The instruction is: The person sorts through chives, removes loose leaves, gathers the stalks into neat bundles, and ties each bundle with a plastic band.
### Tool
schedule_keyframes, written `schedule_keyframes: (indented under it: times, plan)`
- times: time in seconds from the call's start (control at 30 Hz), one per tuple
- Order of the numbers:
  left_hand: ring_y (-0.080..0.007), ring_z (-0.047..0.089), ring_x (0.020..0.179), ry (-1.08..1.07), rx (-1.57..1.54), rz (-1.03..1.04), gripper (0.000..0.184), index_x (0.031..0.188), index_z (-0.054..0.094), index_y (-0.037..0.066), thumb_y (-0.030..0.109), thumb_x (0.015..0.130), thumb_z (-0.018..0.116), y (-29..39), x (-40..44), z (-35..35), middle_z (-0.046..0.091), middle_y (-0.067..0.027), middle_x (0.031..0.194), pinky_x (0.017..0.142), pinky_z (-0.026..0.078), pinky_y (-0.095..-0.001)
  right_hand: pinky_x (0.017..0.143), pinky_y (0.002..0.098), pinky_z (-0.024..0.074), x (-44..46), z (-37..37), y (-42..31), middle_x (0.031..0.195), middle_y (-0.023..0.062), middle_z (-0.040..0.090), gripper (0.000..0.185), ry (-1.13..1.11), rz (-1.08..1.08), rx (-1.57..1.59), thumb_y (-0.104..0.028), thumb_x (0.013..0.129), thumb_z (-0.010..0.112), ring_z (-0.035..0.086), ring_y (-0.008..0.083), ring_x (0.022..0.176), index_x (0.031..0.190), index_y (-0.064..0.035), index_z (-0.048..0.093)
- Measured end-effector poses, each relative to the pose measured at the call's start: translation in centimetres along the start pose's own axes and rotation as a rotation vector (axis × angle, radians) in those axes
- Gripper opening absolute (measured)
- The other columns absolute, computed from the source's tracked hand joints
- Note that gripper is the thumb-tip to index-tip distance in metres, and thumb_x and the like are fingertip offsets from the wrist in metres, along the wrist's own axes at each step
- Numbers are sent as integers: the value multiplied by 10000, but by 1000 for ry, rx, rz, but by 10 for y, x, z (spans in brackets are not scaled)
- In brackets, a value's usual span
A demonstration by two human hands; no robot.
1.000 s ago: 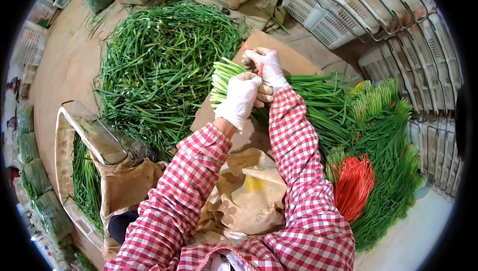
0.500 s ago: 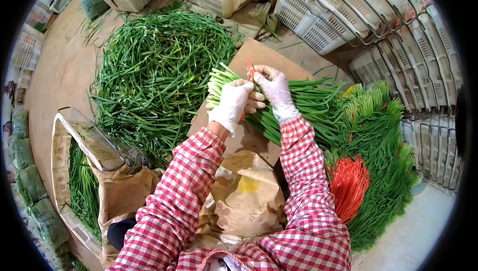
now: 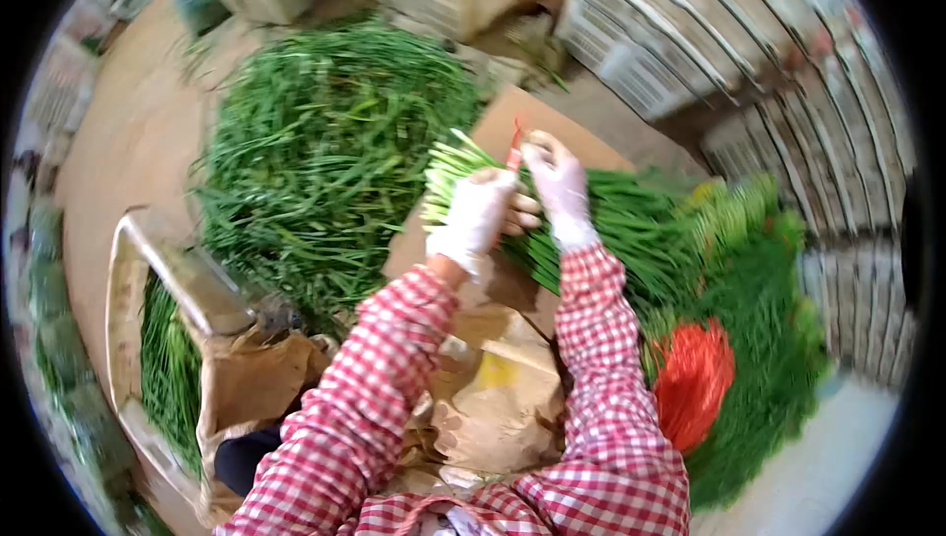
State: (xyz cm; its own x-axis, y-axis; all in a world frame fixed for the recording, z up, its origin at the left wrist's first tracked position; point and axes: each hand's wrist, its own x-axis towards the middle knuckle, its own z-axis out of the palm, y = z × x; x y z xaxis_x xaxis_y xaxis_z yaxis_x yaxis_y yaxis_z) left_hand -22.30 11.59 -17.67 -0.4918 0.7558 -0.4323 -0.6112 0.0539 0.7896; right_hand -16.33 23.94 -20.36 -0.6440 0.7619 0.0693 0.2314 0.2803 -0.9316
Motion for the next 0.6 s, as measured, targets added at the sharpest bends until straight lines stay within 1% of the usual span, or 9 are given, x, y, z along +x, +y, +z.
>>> schedule_keyframes:
  times: [0.1, 0.13, 0.17, 0.2, 0.27, 0.4, 0.43, 0.5, 0.6]
  plan:
    - [-186, 608, 552, -29, 37, 56, 191, 868, 579, 27, 176, 888, 461, 1, 3, -7, 641, -124, 731, 498, 501, -281, 623, 306, 532, -20, 3, -90, 1300, 111, 512, 523, -228, 421, 245, -335, 933, 483, 643, 188, 858, 1388, -109, 360]
    - [-169, 590, 517, -1, -7, 44, 207, 883, 579, 22, 177, 898, 444, 10, -13, 4, 631, -110, 706, 493, 501, -273, 622, 296, 529, -19, 0, -32, 1192, 109, 594, 446, -171, 529, 544, -335, 941, 462, 642, 166, 833, 1343, -142, 448]
    - [-152, 572, 481, 28, -51, 34, 223, 898, 579, 17, 179, 907, 426, 20, -29, 16, 621, -95, 682, 488, 500, -265, 568, 301, 506, -24, -18, -14, 946, 93, 656, 387, -338, 40, -152, -274, 923, 470, 626, 169, 693, 1285, -148, 519]
    - [-125, 548, 450, -23, 42, 30, 204, 917, 561, 22, 186, 909, 441, 15, -31, 27, 611, -71, 665, 458, 488, -258, 579, 350, 488, -29, -35, 15, 895, 115, 666, 329, -158, -204, -550, -295, 924, 445, 641, 210, 728, 1164, -140, 609]
    - [-103, 513, 399, 28, 21, 60, 165, 879, 544, 29, 171, 908, 465, 11, -29, 18, 558, -37, 584, 339, 418, -240, 556, 410, 456, -35, -21, 39, 781, 139, 639, 324, 44, -340, -704, -332, 938, 414, 604, 316, 659, 956, -101, 640]
    - [-134, 508, 390, 132, 42, 131, 175, 888, 562, 11, 175, 883, 502, -18, 18, 22, 567, -55, 610, 342, 418, -262, 447, 377, 440, -13, -16, 62, 627, 97, 585, 366, 38, -343, -1012, -338, 978, 361, 576, 263, 520, 783, -99, 559]
    - [-172, 566, 514, 95, -64, 51, 239, 939, 564, -8, 216, 856, 549, 2, -13, 23, 602, -75, 683, 450, 462, -299, 489, 291, 470, -15, -16, 46, 647, 68, 558, 186, -30, -289, -1041, -244, 908, 487, 589, 187, 555, 840, -109, 596]
    - [-226, 602, 833, 118, 115, 155, 410, 1046, 561, -15, 314, 807, 612, 7, -50, 32, 621, -115, 891, 733, 484, -333, 577, 314, 496, -8, -17, 88, 788, 120, 637, 246, -79, -404, -221, -225, 950, 432, 630, 252, 699, 949, -67, 621]
    - [-266, 568, 1037, 87, 268, 256, 549, 1163, 543, -9, 380, 785, 627, 26, -132, 20, 608, -159, 1094, 913, 437, -332, 626, 334, 500, -8, -38, 51, 862, 140, 644, 264, -69, -423, -578, -229, 954, 432, 629, 277, 754, 996, -47, 618]
